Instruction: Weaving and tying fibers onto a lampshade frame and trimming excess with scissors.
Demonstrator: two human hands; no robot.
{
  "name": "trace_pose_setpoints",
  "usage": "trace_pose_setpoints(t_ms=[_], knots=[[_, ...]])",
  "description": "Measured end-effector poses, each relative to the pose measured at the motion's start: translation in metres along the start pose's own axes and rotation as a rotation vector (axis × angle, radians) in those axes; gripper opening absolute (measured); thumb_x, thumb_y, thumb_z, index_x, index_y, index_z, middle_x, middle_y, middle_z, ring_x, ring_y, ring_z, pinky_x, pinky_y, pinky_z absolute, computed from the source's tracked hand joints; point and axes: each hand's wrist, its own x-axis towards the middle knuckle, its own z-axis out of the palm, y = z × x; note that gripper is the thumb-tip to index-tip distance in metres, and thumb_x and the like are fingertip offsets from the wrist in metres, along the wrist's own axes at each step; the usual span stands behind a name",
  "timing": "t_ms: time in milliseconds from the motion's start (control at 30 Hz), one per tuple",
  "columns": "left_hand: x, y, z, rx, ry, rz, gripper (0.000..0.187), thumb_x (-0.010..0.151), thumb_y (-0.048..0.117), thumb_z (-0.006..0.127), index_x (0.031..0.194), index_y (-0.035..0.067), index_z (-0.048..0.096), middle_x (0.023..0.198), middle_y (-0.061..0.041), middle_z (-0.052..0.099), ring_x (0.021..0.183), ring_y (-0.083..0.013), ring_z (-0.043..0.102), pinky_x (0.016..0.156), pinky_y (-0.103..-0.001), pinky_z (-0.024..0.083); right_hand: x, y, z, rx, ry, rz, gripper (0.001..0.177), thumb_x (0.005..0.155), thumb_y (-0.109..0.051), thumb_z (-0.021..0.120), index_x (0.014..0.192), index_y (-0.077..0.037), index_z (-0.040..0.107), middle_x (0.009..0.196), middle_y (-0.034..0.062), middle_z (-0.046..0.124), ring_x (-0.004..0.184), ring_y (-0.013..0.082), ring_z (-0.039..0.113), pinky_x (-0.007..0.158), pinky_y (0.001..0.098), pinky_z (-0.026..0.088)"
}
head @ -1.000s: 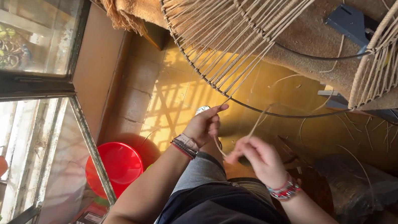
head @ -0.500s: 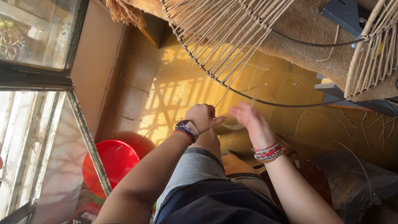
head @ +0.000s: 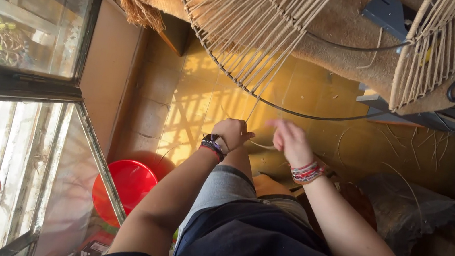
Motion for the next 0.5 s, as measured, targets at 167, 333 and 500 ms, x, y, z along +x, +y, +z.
trace_pose_setpoints(t_ms=[167, 333, 500], knots=[[-0.01, 0.002, 0.009, -1.335, -0.174, -0.038, 0.056, 0.104, 0.046, 0.052, 0.073, 0.004, 0.07, 0.047, -0.003, 0.041, 0.03, -0.0111, 0.037, 0.031, -0.023, 0.035, -0.006, 0.026, -0.002, -1.171, -0.58, 0.567, 0.03, 0.105, -0.032, 0.055, 0.103, -0.021, 0.082, 0.103, 0.0002, 0.079, 0.108, 0.0207, 0.072, 0.102, 0.0411, 0.051], [-0.014, 0.002, -0.023, -0.253, 0.074, 0.088, 0.057, 0.084, 0.063, 0.066, 0.076, 0.007, 0.072, 0.073, -0.02, 0.067, 0.079, -0.0431, 0.07, 0.072, -0.047, 0.056, 0.012, 0.021, -0.005, -0.027, -0.078, 0.046, 0.041, 0.109, -0.025, 0.049, 0.138, 0.002, 0.061, 0.102, 0.0166, 0.067, 0.099, 0.0252, 0.065, 0.094, 0.0418, 0.053], [-0.009, 0.015, -0.005, -0.496, -0.018, 0.053, 0.045, 0.104, 0.039, 0.059, 0.076, 0.006, 0.071, 0.06, -0.008, 0.064, 0.05, -0.0198, 0.064, 0.058, -0.027, 0.054, 0.006, 0.041, -0.011, -0.378, -0.199, 0.03, 0.025, 0.105, -0.015, 0.055, 0.11, 0.0, 0.074, 0.098, 0.0183, 0.074, 0.102, 0.0325, 0.071, 0.097, 0.0456, 0.053]])
